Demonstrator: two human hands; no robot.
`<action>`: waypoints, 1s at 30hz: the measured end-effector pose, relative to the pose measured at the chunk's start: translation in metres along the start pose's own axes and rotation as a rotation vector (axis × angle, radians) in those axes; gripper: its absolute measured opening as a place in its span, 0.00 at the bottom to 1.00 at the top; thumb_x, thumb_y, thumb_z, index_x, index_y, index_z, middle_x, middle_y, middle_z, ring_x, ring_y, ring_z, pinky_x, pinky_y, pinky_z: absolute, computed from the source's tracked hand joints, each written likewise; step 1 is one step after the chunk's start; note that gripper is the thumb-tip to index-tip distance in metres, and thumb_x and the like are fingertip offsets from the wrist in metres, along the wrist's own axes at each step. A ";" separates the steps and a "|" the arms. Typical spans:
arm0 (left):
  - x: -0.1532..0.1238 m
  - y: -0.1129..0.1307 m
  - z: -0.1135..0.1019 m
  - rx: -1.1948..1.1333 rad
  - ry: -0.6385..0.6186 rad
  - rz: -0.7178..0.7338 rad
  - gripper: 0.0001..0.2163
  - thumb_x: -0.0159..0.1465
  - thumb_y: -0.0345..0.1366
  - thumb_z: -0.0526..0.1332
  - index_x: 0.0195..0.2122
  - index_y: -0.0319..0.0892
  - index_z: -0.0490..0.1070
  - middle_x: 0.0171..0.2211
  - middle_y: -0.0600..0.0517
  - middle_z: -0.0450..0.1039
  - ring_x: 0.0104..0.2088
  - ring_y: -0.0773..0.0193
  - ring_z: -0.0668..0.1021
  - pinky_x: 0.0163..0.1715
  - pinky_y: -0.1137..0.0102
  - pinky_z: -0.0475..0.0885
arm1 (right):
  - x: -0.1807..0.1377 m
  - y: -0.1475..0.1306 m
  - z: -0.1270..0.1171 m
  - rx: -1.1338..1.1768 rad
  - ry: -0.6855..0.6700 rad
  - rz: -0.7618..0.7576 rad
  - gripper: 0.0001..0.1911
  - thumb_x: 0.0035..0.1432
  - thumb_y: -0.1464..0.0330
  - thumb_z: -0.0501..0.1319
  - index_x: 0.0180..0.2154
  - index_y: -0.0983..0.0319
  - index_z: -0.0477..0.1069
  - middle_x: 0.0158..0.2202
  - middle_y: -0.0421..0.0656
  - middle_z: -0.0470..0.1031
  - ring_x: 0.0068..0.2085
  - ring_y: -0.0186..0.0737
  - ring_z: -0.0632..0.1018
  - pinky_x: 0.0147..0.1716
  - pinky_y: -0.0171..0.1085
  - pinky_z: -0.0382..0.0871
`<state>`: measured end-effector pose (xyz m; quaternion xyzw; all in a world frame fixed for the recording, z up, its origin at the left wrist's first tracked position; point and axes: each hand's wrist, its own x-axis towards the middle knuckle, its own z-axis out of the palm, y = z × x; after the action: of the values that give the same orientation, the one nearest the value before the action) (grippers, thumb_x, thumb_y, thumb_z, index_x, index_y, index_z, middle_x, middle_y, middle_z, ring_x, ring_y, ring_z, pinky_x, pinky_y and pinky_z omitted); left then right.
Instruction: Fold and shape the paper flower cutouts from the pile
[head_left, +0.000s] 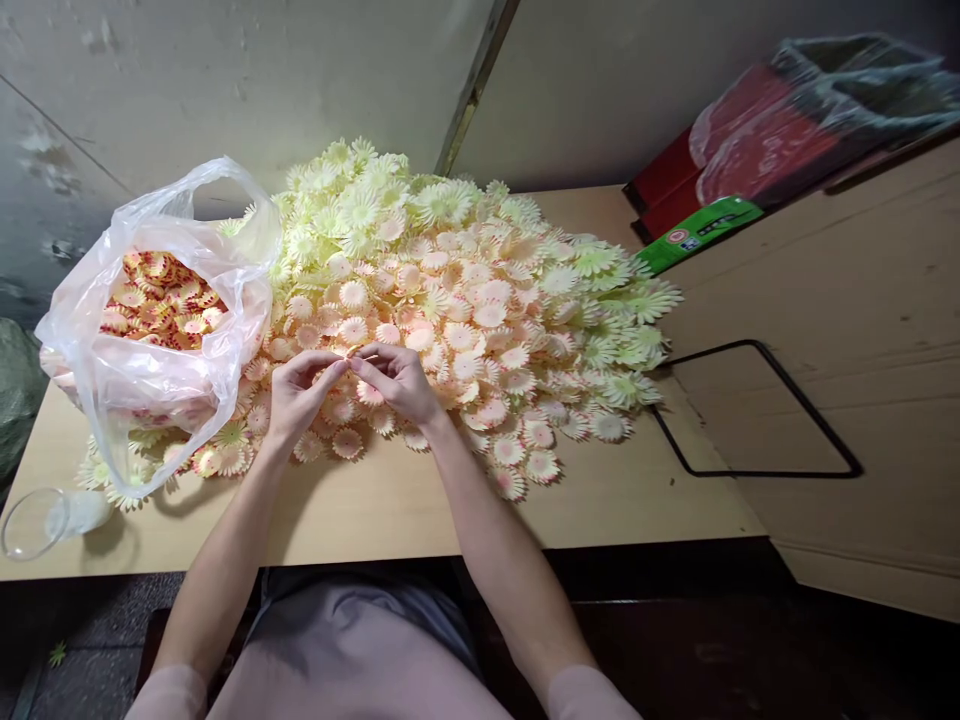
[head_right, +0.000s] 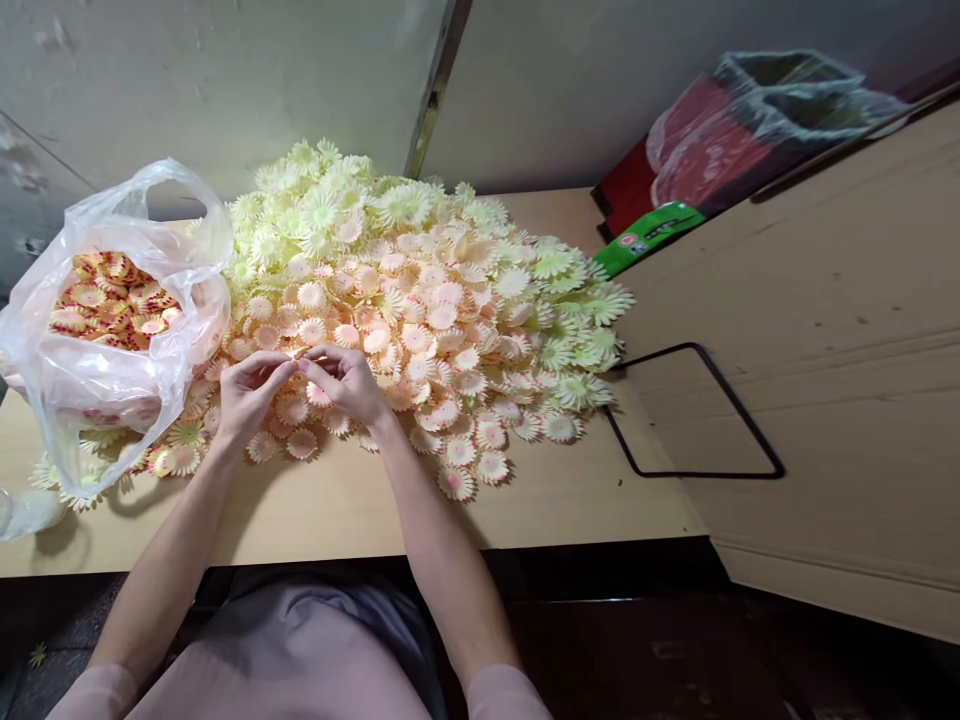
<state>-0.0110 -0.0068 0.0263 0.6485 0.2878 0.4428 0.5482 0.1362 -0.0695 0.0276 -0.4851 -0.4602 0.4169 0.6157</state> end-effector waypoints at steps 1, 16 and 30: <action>0.000 -0.001 0.000 0.003 -0.001 -0.006 0.09 0.56 0.39 0.68 0.33 0.40 0.79 0.32 0.49 0.78 0.33 0.65 0.77 0.37 0.71 0.71 | 0.000 0.000 0.000 -0.006 -0.004 0.000 0.15 0.51 0.57 0.67 0.31 0.63 0.73 0.22 0.37 0.67 0.22 0.28 0.63 0.20 0.31 0.53; 0.005 -0.011 -0.007 -0.348 0.007 -0.232 0.08 0.53 0.38 0.71 0.30 0.40 0.78 0.29 0.53 0.75 0.30 0.71 0.74 0.36 0.76 0.70 | 0.000 0.000 -0.005 0.018 0.049 0.026 0.15 0.50 0.57 0.67 0.29 0.63 0.72 0.23 0.37 0.66 0.24 0.29 0.64 0.22 0.31 0.55; 0.006 -0.002 -0.007 0.026 0.098 0.057 0.09 0.56 0.41 0.68 0.33 0.41 0.78 0.36 0.48 0.75 0.38 0.64 0.76 0.40 0.71 0.70 | 0.001 0.000 -0.006 -0.009 0.068 -0.009 0.14 0.51 0.59 0.67 0.29 0.63 0.72 0.21 0.36 0.63 0.21 0.28 0.60 0.19 0.32 0.50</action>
<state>-0.0147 0.0017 0.0256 0.6410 0.3013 0.4856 0.5123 0.1417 -0.0701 0.0267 -0.4997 -0.4430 0.3955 0.6306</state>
